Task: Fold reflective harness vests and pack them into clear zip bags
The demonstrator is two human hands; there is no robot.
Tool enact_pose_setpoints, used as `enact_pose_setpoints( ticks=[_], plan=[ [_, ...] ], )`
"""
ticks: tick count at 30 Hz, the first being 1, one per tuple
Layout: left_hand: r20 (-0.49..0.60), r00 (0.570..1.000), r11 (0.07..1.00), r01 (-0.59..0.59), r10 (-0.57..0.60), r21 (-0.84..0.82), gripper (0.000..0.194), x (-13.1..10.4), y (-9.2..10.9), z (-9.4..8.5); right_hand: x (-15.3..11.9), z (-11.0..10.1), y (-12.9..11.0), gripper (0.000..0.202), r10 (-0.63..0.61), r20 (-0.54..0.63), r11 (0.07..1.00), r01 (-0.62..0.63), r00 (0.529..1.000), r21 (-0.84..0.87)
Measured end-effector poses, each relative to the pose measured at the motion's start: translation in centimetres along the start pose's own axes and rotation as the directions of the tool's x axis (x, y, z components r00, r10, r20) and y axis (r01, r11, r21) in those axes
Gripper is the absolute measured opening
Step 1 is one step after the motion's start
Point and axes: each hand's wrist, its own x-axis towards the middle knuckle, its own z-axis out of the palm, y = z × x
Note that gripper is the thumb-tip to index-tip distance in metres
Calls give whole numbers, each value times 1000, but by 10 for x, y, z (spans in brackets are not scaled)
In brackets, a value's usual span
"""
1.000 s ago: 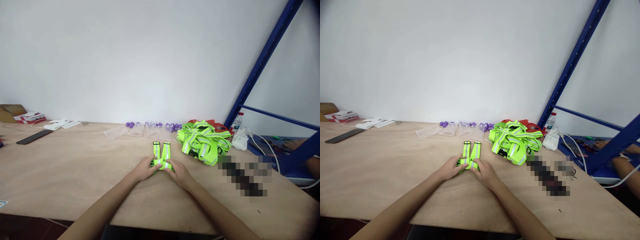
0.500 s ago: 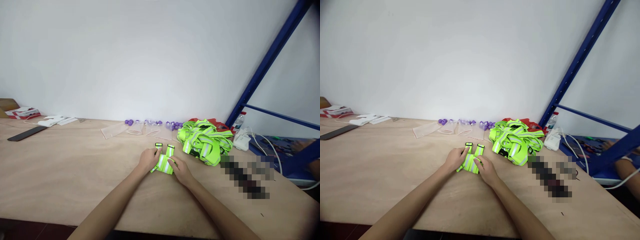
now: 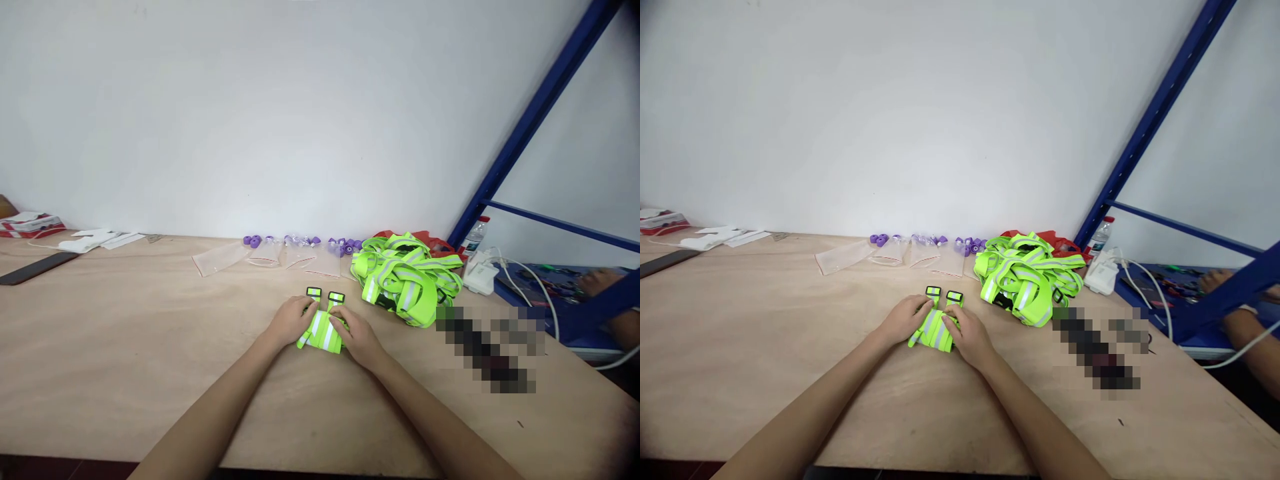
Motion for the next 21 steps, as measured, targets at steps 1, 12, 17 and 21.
enact_pose_setpoints(
  ticks=[1, 12, 17, 21],
  plan=[
    [45, 999, 1000, -23, 24, -22, 40, -3, -2, -5, 0, 0, 0, 20, -10, -23, 999, 9, 1000, -33],
    [79, 987, 990, -134, 137, -44, 48, -12, -11, -6, -12, 3, -11, 27, -398, 11, 807, 356, 917, -471],
    [5, 995, 995, -95, 95, 4, 49, -8, -9, 6, -16, 1, -12, 58, -337, 128, 802, 356, 933, -480],
    [-24, 998, 998, -57, 56, -38, 48, -12, -6, 3, -15, 4, -9, 50, -322, 156, 774, 355, 934, -525]
  ],
)
